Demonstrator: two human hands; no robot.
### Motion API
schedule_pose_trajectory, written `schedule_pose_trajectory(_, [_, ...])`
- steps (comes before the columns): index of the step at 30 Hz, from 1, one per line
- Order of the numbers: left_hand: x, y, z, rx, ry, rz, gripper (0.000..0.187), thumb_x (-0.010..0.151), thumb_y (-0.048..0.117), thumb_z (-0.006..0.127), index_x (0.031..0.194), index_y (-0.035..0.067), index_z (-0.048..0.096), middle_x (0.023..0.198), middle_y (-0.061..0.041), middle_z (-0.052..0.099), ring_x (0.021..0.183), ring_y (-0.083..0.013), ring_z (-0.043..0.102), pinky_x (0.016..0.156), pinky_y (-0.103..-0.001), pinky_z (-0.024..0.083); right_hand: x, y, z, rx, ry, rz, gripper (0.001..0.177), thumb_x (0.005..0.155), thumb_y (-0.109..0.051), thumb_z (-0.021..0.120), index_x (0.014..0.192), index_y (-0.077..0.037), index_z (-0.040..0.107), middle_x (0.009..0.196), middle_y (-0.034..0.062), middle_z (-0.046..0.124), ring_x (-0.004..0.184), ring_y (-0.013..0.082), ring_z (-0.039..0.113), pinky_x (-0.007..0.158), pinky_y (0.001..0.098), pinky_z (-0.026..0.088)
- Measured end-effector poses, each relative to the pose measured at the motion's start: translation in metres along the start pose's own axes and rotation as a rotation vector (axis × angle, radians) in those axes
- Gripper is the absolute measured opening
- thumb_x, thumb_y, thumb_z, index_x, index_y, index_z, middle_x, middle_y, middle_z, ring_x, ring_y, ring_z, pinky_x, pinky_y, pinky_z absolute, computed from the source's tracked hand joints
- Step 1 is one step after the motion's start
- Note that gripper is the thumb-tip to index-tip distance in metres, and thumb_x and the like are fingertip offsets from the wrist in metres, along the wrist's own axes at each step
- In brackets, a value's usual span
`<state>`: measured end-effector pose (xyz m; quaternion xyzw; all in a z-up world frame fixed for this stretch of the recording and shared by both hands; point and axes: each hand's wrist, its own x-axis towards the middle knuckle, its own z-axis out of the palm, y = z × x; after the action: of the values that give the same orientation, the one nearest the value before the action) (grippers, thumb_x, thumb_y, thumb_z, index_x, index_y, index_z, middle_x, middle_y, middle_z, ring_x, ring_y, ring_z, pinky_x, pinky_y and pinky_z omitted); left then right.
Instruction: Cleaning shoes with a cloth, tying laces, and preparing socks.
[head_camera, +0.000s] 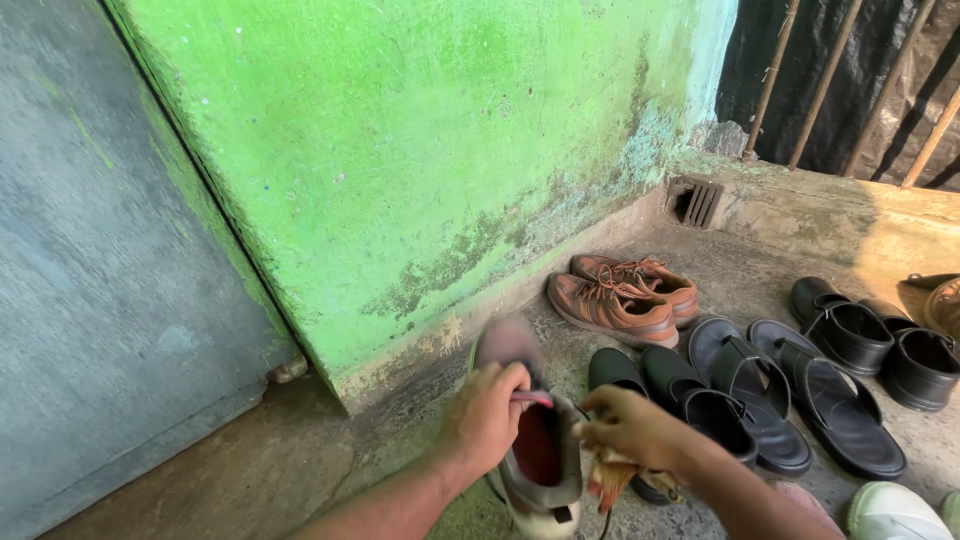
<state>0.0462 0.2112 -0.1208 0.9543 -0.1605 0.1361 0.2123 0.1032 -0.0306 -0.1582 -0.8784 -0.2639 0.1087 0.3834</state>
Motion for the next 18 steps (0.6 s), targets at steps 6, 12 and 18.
schedule_pose_trajectory(6, [-0.017, -0.015, 0.064, -0.205, -0.215, -0.263, 0.018, 0.089, 0.018, 0.074, 0.102, 0.012, 0.063, 0.107, -0.008, 0.061, 0.094, -0.0279, 0.068, 0.079, -0.042, 0.056, -0.028, 0.008, 0.014, 0.785, 0.397, 0.532, 0.041, 0.102, -0.034, 0.068, 0.126, -0.005, 0.051, 0.086, 0.0223, 0.056, 0.063, 0.0452, 0.046, 0.053, 0.0562, 0.036])
schedule_pose_trajectory(12, [-0.009, -0.018, 0.095, -0.281, -0.258, -0.338, 0.026, 0.084, 0.018, 0.075, 0.108, 0.016, 0.065, 0.105, -0.012, 0.074, 0.099, -0.0315, 0.070, 0.085, -0.045, 0.055, -0.029, 0.044, 0.115, 0.148, 0.030, -0.091, 0.020, 0.070, -0.007, 0.077, 0.089, -0.006, 0.069, 0.081, 0.0091, 0.074, 0.073, 0.0220, 0.073, 0.062, 0.0343, 0.058])
schedule_pose_trajectory(18, [-0.003, -0.022, 0.099, -0.206, -0.345, -0.268, 0.021, 0.087, 0.024, 0.076, 0.101, 0.014, 0.065, 0.097, -0.012, 0.074, 0.094, -0.0313, 0.071, 0.082, -0.044, 0.055, -0.017, -0.007, 0.103, -0.264, -0.321, 0.180, 0.019, 0.083, -0.024, 0.078, 0.085, -0.005, 0.075, 0.084, 0.0162, 0.073, 0.080, 0.0295, 0.071, 0.072, 0.0377, 0.053])
